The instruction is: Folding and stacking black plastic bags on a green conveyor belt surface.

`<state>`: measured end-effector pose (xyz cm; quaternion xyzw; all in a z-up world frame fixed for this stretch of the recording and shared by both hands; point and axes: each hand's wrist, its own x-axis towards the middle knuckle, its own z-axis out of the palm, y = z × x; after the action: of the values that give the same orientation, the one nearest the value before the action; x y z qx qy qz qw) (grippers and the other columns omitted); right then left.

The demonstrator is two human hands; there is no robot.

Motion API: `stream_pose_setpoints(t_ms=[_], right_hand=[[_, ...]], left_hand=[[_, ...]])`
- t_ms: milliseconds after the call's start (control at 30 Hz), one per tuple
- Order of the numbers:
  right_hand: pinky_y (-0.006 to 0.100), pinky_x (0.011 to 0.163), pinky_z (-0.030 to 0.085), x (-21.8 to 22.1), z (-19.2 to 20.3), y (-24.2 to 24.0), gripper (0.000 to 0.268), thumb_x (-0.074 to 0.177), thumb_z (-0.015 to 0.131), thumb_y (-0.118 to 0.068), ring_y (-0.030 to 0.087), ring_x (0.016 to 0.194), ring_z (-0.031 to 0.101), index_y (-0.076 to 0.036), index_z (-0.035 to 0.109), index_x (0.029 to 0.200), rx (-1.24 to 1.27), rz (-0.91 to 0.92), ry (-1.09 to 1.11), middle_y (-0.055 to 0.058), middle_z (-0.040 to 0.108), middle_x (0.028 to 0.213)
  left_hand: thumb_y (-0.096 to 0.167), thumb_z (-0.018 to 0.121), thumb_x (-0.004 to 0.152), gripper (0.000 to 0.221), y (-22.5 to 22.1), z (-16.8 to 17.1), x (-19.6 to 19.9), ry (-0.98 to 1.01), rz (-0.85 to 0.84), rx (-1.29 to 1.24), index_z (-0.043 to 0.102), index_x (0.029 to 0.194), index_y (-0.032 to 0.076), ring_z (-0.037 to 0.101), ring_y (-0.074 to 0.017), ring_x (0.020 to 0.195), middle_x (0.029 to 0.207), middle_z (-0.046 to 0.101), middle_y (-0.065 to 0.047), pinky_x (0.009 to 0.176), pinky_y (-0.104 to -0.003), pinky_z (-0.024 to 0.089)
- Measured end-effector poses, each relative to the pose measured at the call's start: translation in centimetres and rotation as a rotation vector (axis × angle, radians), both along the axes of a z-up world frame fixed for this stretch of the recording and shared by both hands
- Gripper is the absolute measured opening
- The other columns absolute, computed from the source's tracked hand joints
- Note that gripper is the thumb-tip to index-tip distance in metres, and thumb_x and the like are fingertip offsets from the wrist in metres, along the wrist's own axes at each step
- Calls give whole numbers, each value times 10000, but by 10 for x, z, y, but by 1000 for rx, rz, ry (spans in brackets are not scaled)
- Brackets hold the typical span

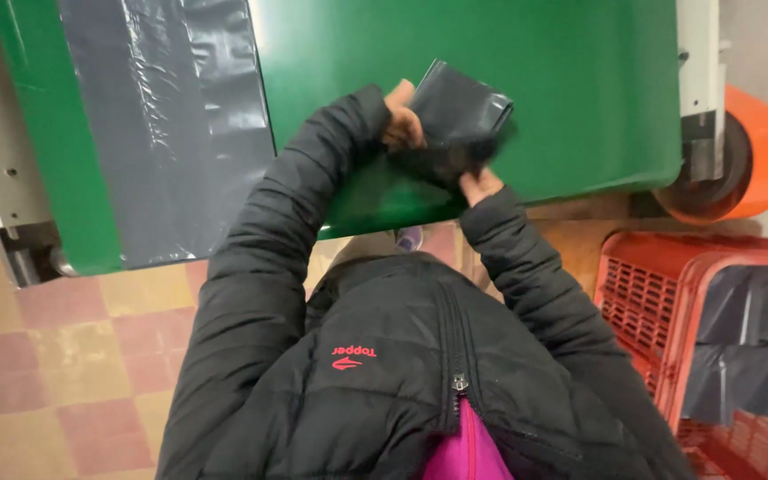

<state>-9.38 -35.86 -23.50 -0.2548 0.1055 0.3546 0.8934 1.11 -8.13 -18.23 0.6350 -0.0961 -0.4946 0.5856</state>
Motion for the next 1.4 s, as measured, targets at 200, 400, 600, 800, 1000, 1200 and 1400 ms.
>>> stream_pose_setpoints(t_ms=[200, 400, 600, 800, 1000, 1200, 1400], right_hand=[[393, 663, 512, 44, 45, -31, 520, 1044, 450, -237, 246, 705, 551, -85, 410, 1540, -735, 201, -316, 129, 688, 1240], [375, 689, 534, 32, 38, -48, 262, 1101, 601, -176, 140, 704, 512, -34, 417, 1221, -530, 54, -193, 19, 498, 884], [441, 912, 537, -56, 186, 103, 524, 885, 751, -152, 302, 1054, 606, -19, 519, 1336, -1553, -124, -1293, 167, 584, 1208], [573, 1151, 344, -88, 179, 274, 899, 643, 878, -270, 487, 1384, 432, 73, 517, 1392, -1154, 391, -2042, 274, 486, 1452], [530, 1132, 404, -62, 162, 320, 791, 558, 847, -168, 403, 1358, 512, -7, 603, 1293, -1075, 668, -2212, 202, 595, 1343], [346, 748, 553, -37, 170, 276, 170, 900, 753, -106, 244, 847, 724, -49, 716, 1056, -1181, 788, -1451, 104, 716, 900], [282, 705, 488, 53, 203, 277, 210, 849, 771, -82, 117, 772, 596, -18, 634, 995, -1098, 586, -1349, 12, 625, 838]], left_hand=[[514, 621, 951, 452, 7, 70, -44, -718, 264, 409, 716, 986, 74, 658, -314, 740, 827, 682, -138, 705, -408, 501], [333, 744, 937, 326, 19, 43, -82, -984, 726, 534, 601, 912, 41, 581, -396, 777, 855, 589, -181, 697, -479, 472], [461, 831, 848, 656, 124, 132, -224, -1229, 642, 553, 587, 1252, 5, 550, -394, 1208, 1277, 593, -193, 1009, -495, 466], [541, 876, 544, 1086, 251, 108, -313, -1095, 304, 1150, 494, 1456, 91, 276, -379, 1472, 1550, 412, -138, 1071, -703, 253], [460, 884, 649, 971, 362, 73, -348, -1017, 495, 1106, 501, 1444, 55, 304, -390, 1480, 1551, 411, -157, 1138, -617, 311], [260, 774, 960, 211, 410, 89, -328, -914, 490, 687, 724, 1104, 114, 703, -319, 1034, 1065, 744, -104, 895, -400, 544], [275, 756, 907, 233, 427, 189, -210, -774, 636, 347, 733, 1032, 80, 724, -222, 795, 875, 735, -118, 716, -344, 548]])
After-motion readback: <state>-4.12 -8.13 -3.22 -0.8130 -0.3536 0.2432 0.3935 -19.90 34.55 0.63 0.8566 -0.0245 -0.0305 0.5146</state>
